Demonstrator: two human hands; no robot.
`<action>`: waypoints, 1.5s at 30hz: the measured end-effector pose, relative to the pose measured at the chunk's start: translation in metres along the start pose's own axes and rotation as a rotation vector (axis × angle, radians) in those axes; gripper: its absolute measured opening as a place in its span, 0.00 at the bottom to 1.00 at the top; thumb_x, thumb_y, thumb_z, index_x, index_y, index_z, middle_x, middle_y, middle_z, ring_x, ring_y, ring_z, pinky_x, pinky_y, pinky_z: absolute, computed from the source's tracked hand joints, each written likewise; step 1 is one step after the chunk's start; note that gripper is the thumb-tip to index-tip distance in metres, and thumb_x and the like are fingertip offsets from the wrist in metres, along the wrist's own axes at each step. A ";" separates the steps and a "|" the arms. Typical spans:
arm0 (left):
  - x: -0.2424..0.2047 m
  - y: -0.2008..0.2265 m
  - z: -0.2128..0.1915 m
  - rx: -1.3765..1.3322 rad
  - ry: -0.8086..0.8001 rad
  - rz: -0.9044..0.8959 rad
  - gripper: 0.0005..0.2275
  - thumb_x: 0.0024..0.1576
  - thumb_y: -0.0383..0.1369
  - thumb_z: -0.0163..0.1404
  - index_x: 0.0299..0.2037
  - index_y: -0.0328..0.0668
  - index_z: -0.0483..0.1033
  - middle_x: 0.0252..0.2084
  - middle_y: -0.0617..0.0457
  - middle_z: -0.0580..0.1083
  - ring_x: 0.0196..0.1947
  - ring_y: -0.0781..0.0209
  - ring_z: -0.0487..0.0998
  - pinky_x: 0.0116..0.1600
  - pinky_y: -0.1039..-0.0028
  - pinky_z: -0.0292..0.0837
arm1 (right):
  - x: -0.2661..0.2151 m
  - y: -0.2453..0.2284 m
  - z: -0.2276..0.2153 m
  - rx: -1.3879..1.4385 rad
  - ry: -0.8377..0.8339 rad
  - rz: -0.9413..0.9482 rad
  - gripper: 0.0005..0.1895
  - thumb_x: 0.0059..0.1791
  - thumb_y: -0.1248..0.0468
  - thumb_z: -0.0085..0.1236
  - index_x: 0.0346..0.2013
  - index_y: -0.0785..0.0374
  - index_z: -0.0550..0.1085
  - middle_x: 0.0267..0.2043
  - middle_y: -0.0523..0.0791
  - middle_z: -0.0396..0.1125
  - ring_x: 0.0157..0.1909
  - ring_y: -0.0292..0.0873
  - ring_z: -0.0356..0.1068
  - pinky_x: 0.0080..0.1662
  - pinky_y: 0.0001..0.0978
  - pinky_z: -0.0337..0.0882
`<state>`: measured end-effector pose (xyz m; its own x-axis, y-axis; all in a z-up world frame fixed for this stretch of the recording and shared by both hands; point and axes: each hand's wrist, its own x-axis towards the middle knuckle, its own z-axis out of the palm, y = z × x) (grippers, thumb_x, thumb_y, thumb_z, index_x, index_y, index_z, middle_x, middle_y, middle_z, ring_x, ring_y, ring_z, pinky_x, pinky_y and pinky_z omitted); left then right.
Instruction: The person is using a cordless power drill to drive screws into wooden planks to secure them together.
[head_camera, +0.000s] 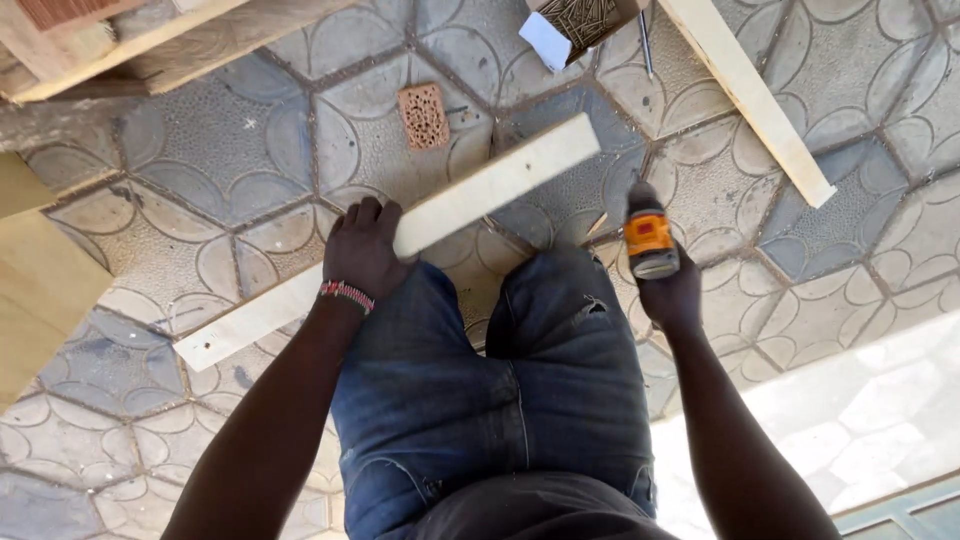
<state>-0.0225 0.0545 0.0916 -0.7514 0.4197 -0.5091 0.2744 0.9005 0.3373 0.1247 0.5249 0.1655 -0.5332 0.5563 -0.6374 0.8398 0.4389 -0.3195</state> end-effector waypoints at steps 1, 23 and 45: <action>-0.006 0.004 -0.015 0.011 0.016 0.007 0.32 0.56 0.62 0.67 0.61 0.50 0.77 0.56 0.46 0.76 0.63 0.37 0.82 0.66 0.46 0.79 | 0.006 0.022 0.000 0.015 0.010 -0.010 0.27 0.57 0.52 0.69 0.66 0.64 0.81 0.57 0.61 0.82 0.70 0.71 0.77 0.70 0.76 0.73; 0.081 -0.045 0.008 -0.406 -0.365 -0.021 0.35 0.58 0.46 0.63 0.80 0.54 0.78 0.77 0.39 0.77 0.77 0.32 0.77 0.78 0.44 0.76 | 0.011 0.142 0.053 0.183 0.175 0.344 0.47 0.57 0.59 0.71 0.90 0.55 0.61 0.65 0.55 0.73 0.70 0.59 0.75 0.69 0.63 0.71; 0.075 0.078 0.087 -0.129 0.362 0.192 0.30 0.56 0.29 0.60 0.74 0.48 0.82 0.63 0.40 0.75 0.59 0.33 0.79 0.64 0.37 0.82 | 0.256 -0.070 -0.045 -0.404 0.143 -0.232 0.56 0.46 0.64 0.69 0.85 0.54 0.51 0.81 0.54 0.51 0.85 0.61 0.46 0.77 0.70 0.42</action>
<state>-0.0057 0.1664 0.0108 -0.8624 0.4907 -0.1248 0.3696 0.7786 0.5071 -0.0748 0.6683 0.0563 -0.7342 0.4904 -0.4695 0.6053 0.7860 -0.1256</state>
